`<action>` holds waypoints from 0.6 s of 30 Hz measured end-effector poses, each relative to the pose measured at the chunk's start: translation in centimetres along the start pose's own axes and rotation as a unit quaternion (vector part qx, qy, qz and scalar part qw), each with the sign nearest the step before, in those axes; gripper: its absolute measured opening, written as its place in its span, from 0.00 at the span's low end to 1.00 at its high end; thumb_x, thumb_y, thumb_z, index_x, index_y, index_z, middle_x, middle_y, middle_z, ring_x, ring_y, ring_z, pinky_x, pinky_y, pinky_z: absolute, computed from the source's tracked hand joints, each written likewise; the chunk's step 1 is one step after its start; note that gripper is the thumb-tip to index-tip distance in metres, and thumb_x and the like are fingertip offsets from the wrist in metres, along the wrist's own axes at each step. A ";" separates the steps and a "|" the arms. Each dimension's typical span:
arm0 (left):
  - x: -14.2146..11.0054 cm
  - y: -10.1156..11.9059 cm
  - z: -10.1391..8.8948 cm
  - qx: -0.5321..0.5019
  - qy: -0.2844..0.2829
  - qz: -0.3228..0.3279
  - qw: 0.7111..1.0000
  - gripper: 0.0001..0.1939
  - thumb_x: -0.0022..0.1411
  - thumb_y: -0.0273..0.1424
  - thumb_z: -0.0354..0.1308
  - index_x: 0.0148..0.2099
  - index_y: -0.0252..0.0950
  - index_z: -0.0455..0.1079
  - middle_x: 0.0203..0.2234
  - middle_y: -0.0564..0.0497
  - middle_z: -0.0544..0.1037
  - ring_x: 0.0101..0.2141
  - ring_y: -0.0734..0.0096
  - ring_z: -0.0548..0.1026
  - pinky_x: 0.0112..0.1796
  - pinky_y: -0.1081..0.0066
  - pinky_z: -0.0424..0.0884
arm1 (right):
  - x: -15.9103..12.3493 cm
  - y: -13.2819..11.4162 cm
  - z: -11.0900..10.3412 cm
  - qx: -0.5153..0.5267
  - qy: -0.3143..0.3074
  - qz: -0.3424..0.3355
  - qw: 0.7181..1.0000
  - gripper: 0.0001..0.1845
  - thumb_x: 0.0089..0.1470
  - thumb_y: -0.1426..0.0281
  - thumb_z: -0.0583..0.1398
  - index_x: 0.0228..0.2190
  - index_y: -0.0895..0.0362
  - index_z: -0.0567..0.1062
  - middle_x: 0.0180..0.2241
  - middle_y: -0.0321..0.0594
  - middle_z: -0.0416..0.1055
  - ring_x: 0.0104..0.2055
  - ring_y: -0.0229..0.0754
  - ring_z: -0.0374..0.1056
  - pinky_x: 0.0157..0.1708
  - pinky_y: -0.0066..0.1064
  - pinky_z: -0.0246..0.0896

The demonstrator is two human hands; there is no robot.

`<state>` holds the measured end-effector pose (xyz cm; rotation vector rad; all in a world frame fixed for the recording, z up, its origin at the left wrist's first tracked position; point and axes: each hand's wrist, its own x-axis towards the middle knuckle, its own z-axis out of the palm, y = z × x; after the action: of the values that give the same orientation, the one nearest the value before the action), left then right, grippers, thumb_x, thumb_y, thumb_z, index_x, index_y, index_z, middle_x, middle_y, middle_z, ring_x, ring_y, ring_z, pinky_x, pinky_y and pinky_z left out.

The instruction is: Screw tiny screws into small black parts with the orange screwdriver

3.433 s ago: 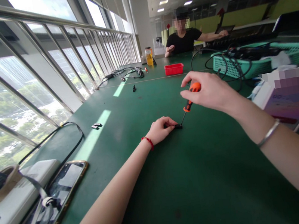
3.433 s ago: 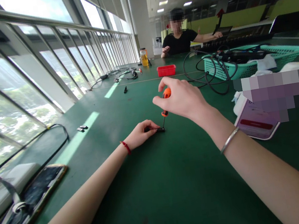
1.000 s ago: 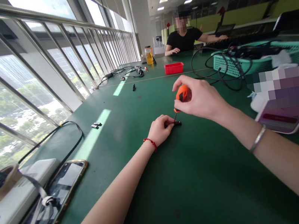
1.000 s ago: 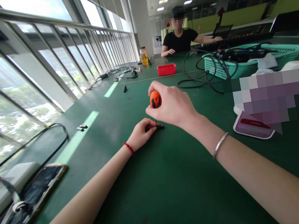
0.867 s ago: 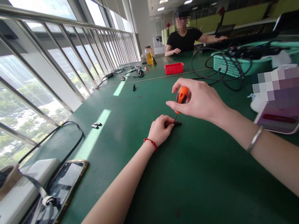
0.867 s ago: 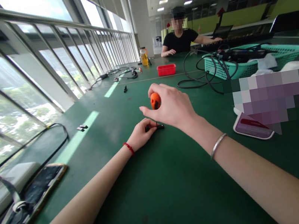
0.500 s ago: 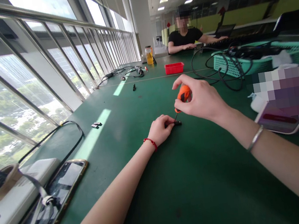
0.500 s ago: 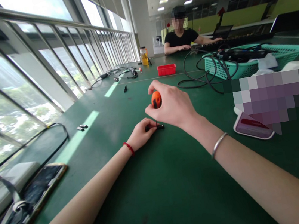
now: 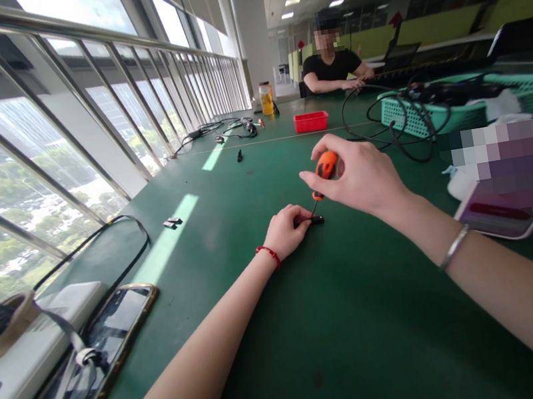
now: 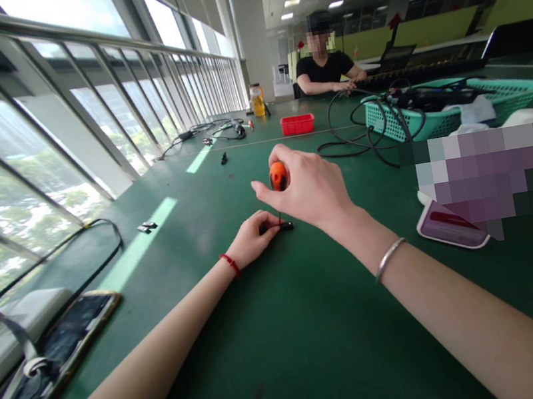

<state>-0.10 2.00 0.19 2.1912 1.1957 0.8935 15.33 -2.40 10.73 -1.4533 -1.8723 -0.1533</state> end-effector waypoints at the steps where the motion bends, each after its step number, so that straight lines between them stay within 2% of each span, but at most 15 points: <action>1: 0.0 0.0 0.0 0.002 0.001 0.000 1.000 0.05 0.55 0.23 0.55 0.34 0.35 0.71 0.33 0.51 0.75 0.32 0.72 0.72 0.38 0.71 0.70 | 0.0 0.0 0.0 -0.012 0.006 0.007 1.000 0.15 0.46 0.54 0.58 0.29 0.52 0.72 0.21 0.36 0.69 0.24 0.41 0.63 0.23 0.29 0.46; 3: 0.0 0.0 0.0 0.006 0.002 -0.001 1.000 0.05 0.55 0.23 0.55 0.34 0.35 0.71 0.33 0.51 0.75 0.32 0.72 0.72 0.37 0.71 0.70 | 0.0 0.1 0.1 -0.022 0.007 0.015 1.000 0.17 0.48 0.52 0.56 0.24 0.53 0.72 0.18 0.37 0.67 0.24 0.42 0.62 0.23 0.30 0.46; 5: 0.0 0.1 -0.1 0.007 0.001 -0.003 1.000 0.05 0.55 0.23 0.56 0.34 0.35 0.71 0.33 0.51 0.75 0.32 0.72 0.72 0.37 0.72 0.70 | 0.0 0.2 0.1 -0.009 0.000 0.011 1.000 0.15 0.49 0.55 0.56 0.24 0.53 0.72 0.18 0.36 0.67 0.23 0.41 0.62 0.23 0.29 0.47; 7: 0.0 0.1 -0.1 0.005 0.001 -0.003 1.000 0.05 0.55 0.23 0.56 0.34 0.34 0.71 0.33 0.51 0.75 0.32 0.72 0.72 0.37 0.71 0.70 | 0.1 0.2 0.0 0.014 -0.009 -0.003 1.000 0.10 0.47 0.60 0.57 0.29 0.52 0.73 0.21 0.35 0.68 0.24 0.39 0.62 0.23 0.29 0.48; 10: 0.0 0.1 -0.1 0.003 0.001 -0.001 1.000 0.05 0.55 0.23 0.55 0.34 0.34 0.71 0.33 0.50 0.75 0.32 0.72 0.72 0.37 0.72 0.70 | 0.1 0.2 -0.1 0.032 -0.012 -0.008 0.999 0.15 0.44 0.62 0.59 0.37 0.52 0.71 0.24 0.34 0.70 0.25 0.39 0.63 0.23 0.28 0.48; 12: 0.0 0.1 0.0 0.003 0.002 0.000 1.000 0.05 0.55 0.23 0.55 0.34 0.34 0.71 0.33 0.51 0.75 0.32 0.72 0.72 0.37 0.72 0.70 | 0.1 0.2 0.0 0.013 -0.007 0.006 1.000 0.15 0.45 0.58 0.59 0.34 0.52 0.71 0.22 0.34 0.69 0.24 0.39 0.62 0.23 0.28 0.47; 15: 0.0 0.1 0.0 0.007 0.003 -0.001 1.000 0.05 0.55 0.23 0.55 0.34 0.34 0.71 0.32 0.51 0.75 0.32 0.72 0.72 0.37 0.72 0.70 | 0.0 0.2 0.1 -0.023 0.005 0.022 0.999 0.18 0.48 0.52 0.55 0.24 0.53 0.71 0.18 0.36 0.65 0.23 0.40 0.61 0.23 0.29 0.46; 18: 0.0 0.2 -0.1 0.006 0.000 -0.005 1.000 0.05 0.55 0.23 0.55 0.34 0.34 0.71 0.33 0.50 0.75 0.33 0.71 0.72 0.37 0.71 0.70 | 0.0 0.1 0.0 -0.011 0.007 0.001 1.000 0.14 0.49 0.57 0.55 0.24 0.53 0.72 0.18 0.36 0.66 0.23 0.40 0.60 0.23 0.29 0.46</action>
<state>-0.08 1.89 0.36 2.1929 1.2127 0.8853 15.43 -2.38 10.71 -1.4653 -1.8624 -0.1821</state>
